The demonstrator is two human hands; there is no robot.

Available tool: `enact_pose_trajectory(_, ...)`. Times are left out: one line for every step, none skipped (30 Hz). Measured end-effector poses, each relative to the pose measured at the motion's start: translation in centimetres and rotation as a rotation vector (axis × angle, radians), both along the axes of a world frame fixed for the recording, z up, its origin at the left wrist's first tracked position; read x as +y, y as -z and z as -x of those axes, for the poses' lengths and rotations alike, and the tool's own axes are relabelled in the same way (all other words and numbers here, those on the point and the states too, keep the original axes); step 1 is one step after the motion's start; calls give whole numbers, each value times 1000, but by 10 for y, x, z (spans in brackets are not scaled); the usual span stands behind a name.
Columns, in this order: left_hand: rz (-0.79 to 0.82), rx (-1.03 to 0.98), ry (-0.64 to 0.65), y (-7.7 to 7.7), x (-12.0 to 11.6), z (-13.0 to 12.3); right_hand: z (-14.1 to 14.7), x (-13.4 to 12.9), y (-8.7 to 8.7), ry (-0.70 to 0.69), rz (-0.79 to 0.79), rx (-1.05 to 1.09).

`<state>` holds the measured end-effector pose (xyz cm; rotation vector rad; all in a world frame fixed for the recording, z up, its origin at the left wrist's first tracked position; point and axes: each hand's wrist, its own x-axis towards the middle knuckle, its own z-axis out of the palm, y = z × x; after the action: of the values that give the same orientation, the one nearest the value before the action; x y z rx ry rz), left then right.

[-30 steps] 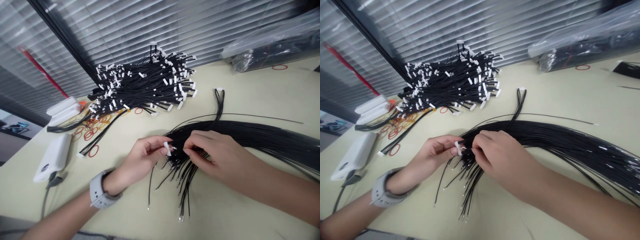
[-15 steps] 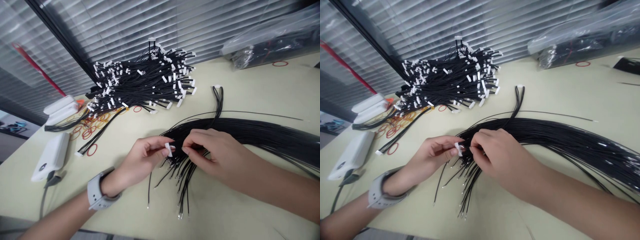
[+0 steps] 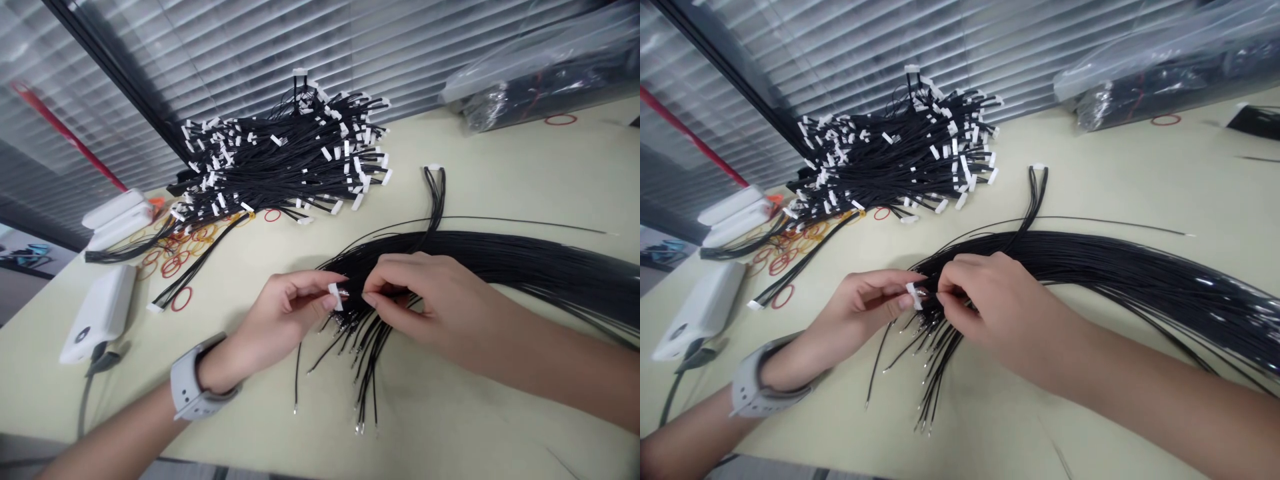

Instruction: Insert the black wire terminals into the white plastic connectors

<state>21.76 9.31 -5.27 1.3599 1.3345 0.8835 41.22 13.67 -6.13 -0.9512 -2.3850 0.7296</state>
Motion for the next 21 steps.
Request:
enact_pose_trajectory(-1, 0, 1, 0, 0, 0, -1, 0, 0, -6, -5, 2)
enact_pose_trajectory(-1, 0, 2, 0, 0, 0, -1, 1, 1, -14, -10, 4)
enact_pose_trajectory(-1, -1, 3, 0, 1, 0, -1, 1, 1, -19, -15, 6)
enact_pose_trajectory(0, -3, 4, 0, 1, 0, -2, 1, 1, -22, -21, 7)
enact_pose_trajectory(1, -5, 7, 0, 1, 0, -2, 1, 1, -24, -28, 7)
enact_pose_trajectory(0, -7, 10, 0, 1, 0, -2, 0, 1, -27, -32, 3)
enact_pose_trajectory(-2, -8, 12, 0, 0, 0, -2, 0, 0, -29, -36, 0)
enact_pose_trajectory(-6, -9, 16, 0, 0, 0, -2, 0, 0, -30, -35, -4)
enact_pose_trajectory(-11, -10, 20, 0, 0, 0, -2, 0, -1, -31, -32, -7)
enact_pose_trajectory(-18, -11, 22, 0, -1, 0, -1, 0, -1, -31, -27, -8)
enact_pose_trajectory(-26, -11, 25, 0, -1, 0, -1, 0, -2, -28, -20, -7)
enact_pose_trajectory(-33, -9, 27, 0, -1, 0, -1, 1, -2, -25, -14, -4)
enact_pose_trajectory(-40, -4, 28, 0, -1, 0, 0, 1, -3, -23, -9, -3)
enact_pose_trajectory(-47, 4, 31, 1, -1, 0, 0, 1, -4, -24, -3, -2)
enact_pose_trajectory(-54, 15, 32, 1, -1, 0, 0, 2, -4, -25, 6, -3)
enact_pose_trajectory(-62, 29, 34, 1, -1, -1, 0, 2, -5, -25, 18, -8)
enact_pose_trajectory(-70, 46, 35, 1, -1, -1, 0, 2, -6, -25, 31, -10)
enact_pose_trajectory(-81, 62, 36, 1, -1, -1, 0, 2, -6, -24, 46, -12)
enact_pose_trajectory(-91, 78, 37, 1, -1, -2, 0, 2, -6, -24, 58, -12)
enact_pose_trajectory(-100, 92, 36, 1, -1, -2, -1, 2, -7, -26, 64, -8)
enact_pose_trajectory(-108, 102, 37, 0, -1, -2, -1, 2, -6, -29, 61, -1)
